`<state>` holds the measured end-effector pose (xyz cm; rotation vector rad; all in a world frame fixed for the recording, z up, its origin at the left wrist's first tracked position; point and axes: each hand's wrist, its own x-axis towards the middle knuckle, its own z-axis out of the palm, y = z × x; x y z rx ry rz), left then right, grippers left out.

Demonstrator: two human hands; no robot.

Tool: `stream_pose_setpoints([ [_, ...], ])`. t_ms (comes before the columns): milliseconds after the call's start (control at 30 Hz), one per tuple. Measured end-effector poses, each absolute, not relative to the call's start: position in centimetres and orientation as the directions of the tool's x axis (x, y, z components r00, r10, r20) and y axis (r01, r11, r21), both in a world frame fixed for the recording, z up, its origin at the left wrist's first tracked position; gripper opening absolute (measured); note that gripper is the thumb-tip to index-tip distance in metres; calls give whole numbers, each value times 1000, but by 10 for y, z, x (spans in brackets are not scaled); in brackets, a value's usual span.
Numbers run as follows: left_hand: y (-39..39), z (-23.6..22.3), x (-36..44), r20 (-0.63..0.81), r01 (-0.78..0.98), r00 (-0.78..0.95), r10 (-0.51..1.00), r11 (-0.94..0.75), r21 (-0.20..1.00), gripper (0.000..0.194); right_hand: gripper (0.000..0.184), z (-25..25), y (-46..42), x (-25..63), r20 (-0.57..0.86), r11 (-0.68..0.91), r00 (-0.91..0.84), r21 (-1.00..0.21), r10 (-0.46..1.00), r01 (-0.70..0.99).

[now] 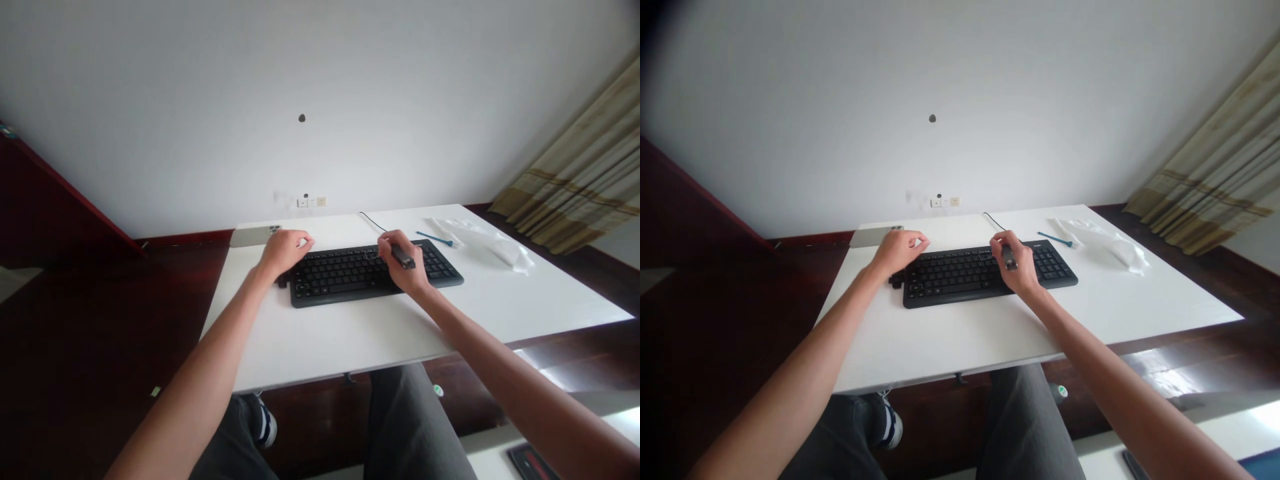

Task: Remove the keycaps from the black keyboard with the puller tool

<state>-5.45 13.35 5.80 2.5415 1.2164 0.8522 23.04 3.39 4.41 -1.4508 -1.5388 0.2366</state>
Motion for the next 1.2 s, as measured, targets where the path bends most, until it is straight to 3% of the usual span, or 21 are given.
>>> stream_pose_setpoints([
  [167,154,58,-114,301,716,385,872,-488,498,26,43,68,93,181,300,262,-32,-769,953,584],
  [300,150,53,-113,187,689,487,854,-506,518,28,28,69,139,138,211,267,-166,-701,963,661],
  [367,149,52,-109,121,690,523,844,-503,521,28,20,62,150,125,228,299,-196,-650,954,698],
  [467,149,53,-107,63,707,534,843,-486,513,25,9,48,152,117,369,354,-154,-569,917,742],
  [600,149,53,-106,66,716,546,835,-506,481,20,16,38,145,116,415,383,-162,-531,895,756],
  [1033,146,52,-103,43,739,547,836,-507,444,17,16,42,128,103,291,403,-293,-470,911,785],
  [1200,150,48,-103,101,715,578,809,-563,414,14,13,47,126,105,218,366,-298,-436,929,822],
])
